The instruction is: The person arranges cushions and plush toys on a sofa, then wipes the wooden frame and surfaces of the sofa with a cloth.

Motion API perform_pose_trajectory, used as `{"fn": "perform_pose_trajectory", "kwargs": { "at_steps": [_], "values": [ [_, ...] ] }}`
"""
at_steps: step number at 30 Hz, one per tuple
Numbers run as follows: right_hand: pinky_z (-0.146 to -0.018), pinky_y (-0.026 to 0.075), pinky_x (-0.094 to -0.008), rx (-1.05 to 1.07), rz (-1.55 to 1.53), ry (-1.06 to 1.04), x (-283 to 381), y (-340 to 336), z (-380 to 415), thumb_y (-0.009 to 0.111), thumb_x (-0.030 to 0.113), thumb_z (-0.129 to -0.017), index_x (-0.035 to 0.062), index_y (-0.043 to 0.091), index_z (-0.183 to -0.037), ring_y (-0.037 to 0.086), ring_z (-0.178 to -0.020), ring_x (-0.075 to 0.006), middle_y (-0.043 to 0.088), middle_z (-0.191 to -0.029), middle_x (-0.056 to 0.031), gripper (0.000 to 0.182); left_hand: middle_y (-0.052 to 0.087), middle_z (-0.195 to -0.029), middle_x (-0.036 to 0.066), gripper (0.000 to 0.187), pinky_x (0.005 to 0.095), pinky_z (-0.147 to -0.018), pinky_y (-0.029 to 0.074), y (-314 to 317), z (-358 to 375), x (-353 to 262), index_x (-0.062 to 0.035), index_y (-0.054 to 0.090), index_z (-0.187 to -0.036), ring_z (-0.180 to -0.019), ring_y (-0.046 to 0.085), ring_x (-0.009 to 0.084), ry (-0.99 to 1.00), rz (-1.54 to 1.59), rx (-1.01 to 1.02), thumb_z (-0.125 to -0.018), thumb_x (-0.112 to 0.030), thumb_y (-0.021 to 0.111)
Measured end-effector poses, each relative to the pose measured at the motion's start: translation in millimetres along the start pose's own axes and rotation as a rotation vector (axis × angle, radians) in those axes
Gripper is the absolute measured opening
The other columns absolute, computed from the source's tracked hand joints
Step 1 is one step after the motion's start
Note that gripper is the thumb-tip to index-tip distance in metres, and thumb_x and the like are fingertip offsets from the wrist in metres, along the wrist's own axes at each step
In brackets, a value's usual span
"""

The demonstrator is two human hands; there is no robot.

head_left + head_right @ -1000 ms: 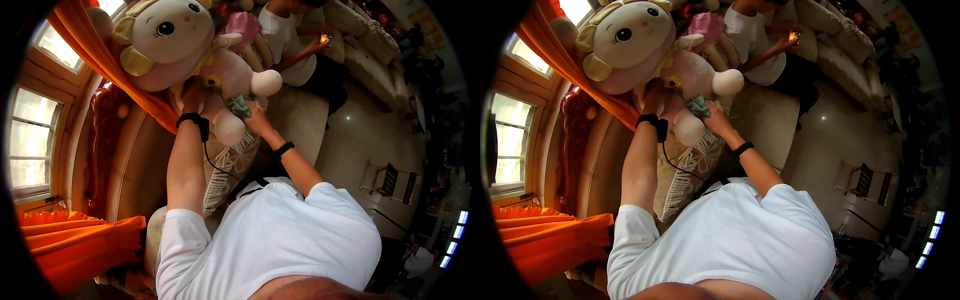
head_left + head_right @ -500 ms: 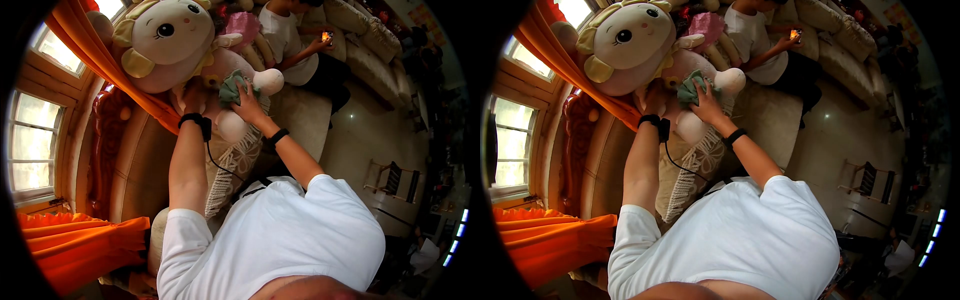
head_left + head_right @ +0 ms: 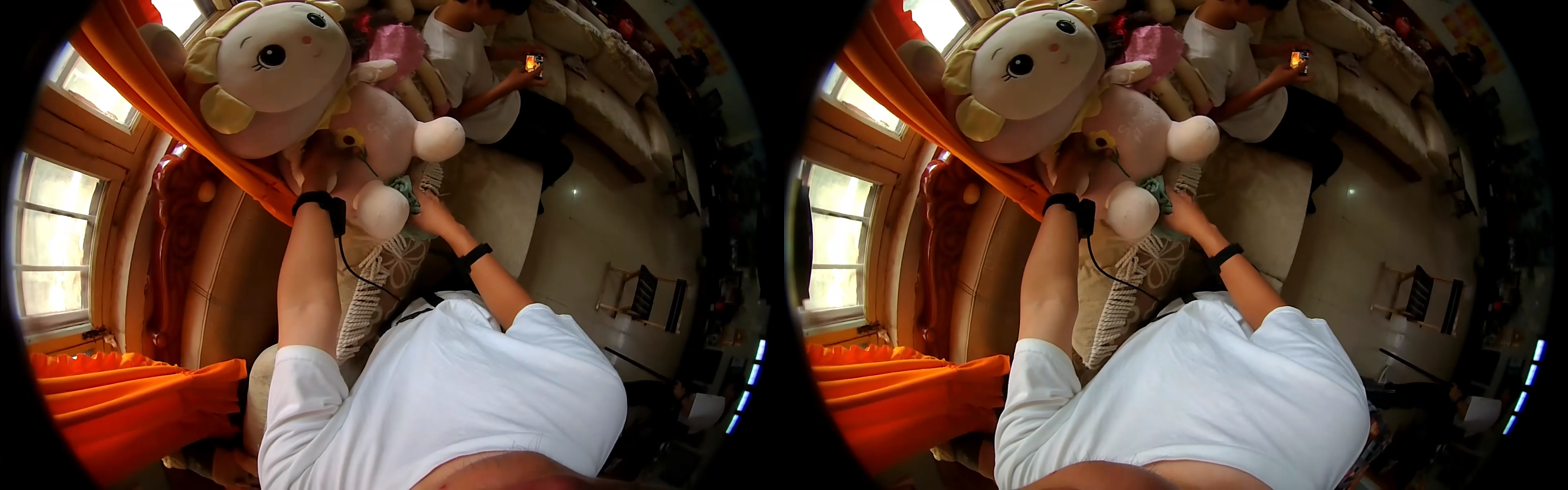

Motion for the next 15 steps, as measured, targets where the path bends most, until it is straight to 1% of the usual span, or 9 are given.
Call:
{"fn": "perform_pose_trajectory", "kwargs": {
  "at_steps": [1, 2, 3, 5, 6, 8, 12, 14, 15],
  "values": [
    [-0.093, 0.044, -0.0534, -0.074, 0.073, -0.010, -17, 8, 5, 0.072, 0.024, -0.080, 0.0057, 0.046, -0.135, 0.049, -0.116, -0.0474, 0.052, -0.125, -0.0279, 0.063, 0.067, -0.102, 0.024, 0.064, 0.0401, -0.085, 0.050, 2, 1, 1, 0.0067, 0.064, -0.104, -0.099, 0.064, 0.0365, -0.018, 0.041, 0.011, -0.066, -0.042, 0.082],
    [-0.094, 0.044, -0.0538, -0.148, 0.149, -0.022, -18, 7, 10, 0.072, 0.024, -0.080, 0.0054, 0.047, -0.133, 0.048, -0.117, -0.0478, 0.053, -0.124, -0.0283, 0.062, 0.067, -0.102, 0.024, 0.064, 0.0401, -0.085, 0.050, 3, 0, 2, 0.0067, 0.064, -0.104, -0.099, 0.064, 0.0365, -0.017, 0.043, 0.012, -0.066, -0.042, 0.082],
    [-0.094, 0.044, -0.0538, -0.149, 0.152, -0.023, -22, 8, 11, 0.072, 0.024, -0.080, 0.0054, 0.047, -0.133, 0.048, -0.117, -0.0478, 0.053, -0.124, -0.0283, 0.062, 0.067, -0.102, 0.024, 0.064, 0.0400, -0.084, 0.051, 3, -1, 2, 0.0069, 0.064, -0.103, -0.098, 0.065, 0.0363, -0.006, 0.054, -0.001, -0.066, -0.042, 0.082],
    [-0.090, 0.045, -0.0538, -0.209, 0.165, -0.007, -3, -2, 15, 0.075, 0.025, -0.078, 0.0039, 0.049, -0.130, 0.050, -0.112, -0.0502, 0.057, -0.117, -0.0290, 0.062, 0.067, -0.102, 0.025, 0.063, 0.0400, -0.083, 0.051, 6, -2, 6, 0.0071, 0.064, -0.103, -0.097, 0.065, 0.0362, 0.006, 0.062, -0.009, -0.066, -0.041, 0.083],
    [-0.090, 0.045, -0.0538, -0.211, 0.159, 0.001, 5, -5, 17, 0.075, 0.025, -0.078, 0.0039, 0.049, -0.130, 0.050, -0.112, -0.0502, 0.057, -0.117, -0.0290, 0.062, 0.067, -0.102, 0.025, 0.063, 0.0402, -0.083, 0.051, 9, -1, 11, 0.0072, 0.064, -0.103, -0.097, 0.065, 0.0363, -0.006, 0.083, -0.027, -0.066, -0.040, 0.083],
    [-0.090, 0.045, -0.0546, -0.135, 0.080, -0.022, 15, -7, 12, 0.074, 0.025, -0.078, 0.0047, 0.050, -0.127, 0.051, -0.109, -0.0507, 0.058, -0.113, -0.0302, 0.058, 0.067, -0.102, 0.025, 0.064, 0.0404, -0.083, 0.051, 10, 0, 10, 0.0073, 0.063, -0.103, -0.097, 0.065, 0.0364, -0.015, 0.106, -0.046, -0.065, -0.039, 0.084],
    [-0.089, 0.045, -0.0544, -0.180, 0.079, -0.063, 21, -10, 16, 0.074, 0.025, -0.078, 0.0060, 0.050, -0.128, 0.051, -0.109, -0.0505, 0.058, -0.113, -0.0303, 0.059, 0.066, -0.104, 0.024, 0.067, 0.0400, -0.085, 0.050, 12, -4, 18, 0.0067, 0.061, -0.108, -0.101, 0.064, 0.0360, -0.010, 0.108, -0.075, -0.065, -0.039, 0.085],
    [-0.089, 0.046, -0.0540, -0.188, 0.109, 0.000, 13, -8, 16, 0.074, 0.025, -0.078, 0.0066, 0.050, -0.129, 0.051, -0.109, -0.0503, 0.058, -0.116, -0.0288, 0.059, 0.066, -0.105, 0.024, 0.069, 0.0395, -0.085, 0.050, 9, -2, 14, 0.0064, 0.060, -0.110, -0.102, 0.064, 0.0357, 0.001, 0.135, -0.077, -0.065, -0.040, 0.085],
    [-0.090, 0.046, -0.0536, -0.186, 0.130, 0.021, 10, -7, 16, 0.074, 0.026, -0.078, 0.0073, 0.048, -0.131, 0.052, -0.110, -0.0496, 0.058, -0.119, -0.0281, 0.062, 0.066, -0.107, 0.025, 0.070, 0.0390, -0.086, 0.050, 10, -3, 14, 0.0066, 0.060, -0.111, -0.104, 0.063, 0.0354, -0.025, 0.086, -0.037, -0.065, -0.040, 0.085]
  ]
}}
Point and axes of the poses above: each hand's wrist, its own z-axis away from the middle knuckle, its own y-axis out of the palm, x = y × z, the point moved 9 cm from there along -z, towards the middle knuckle
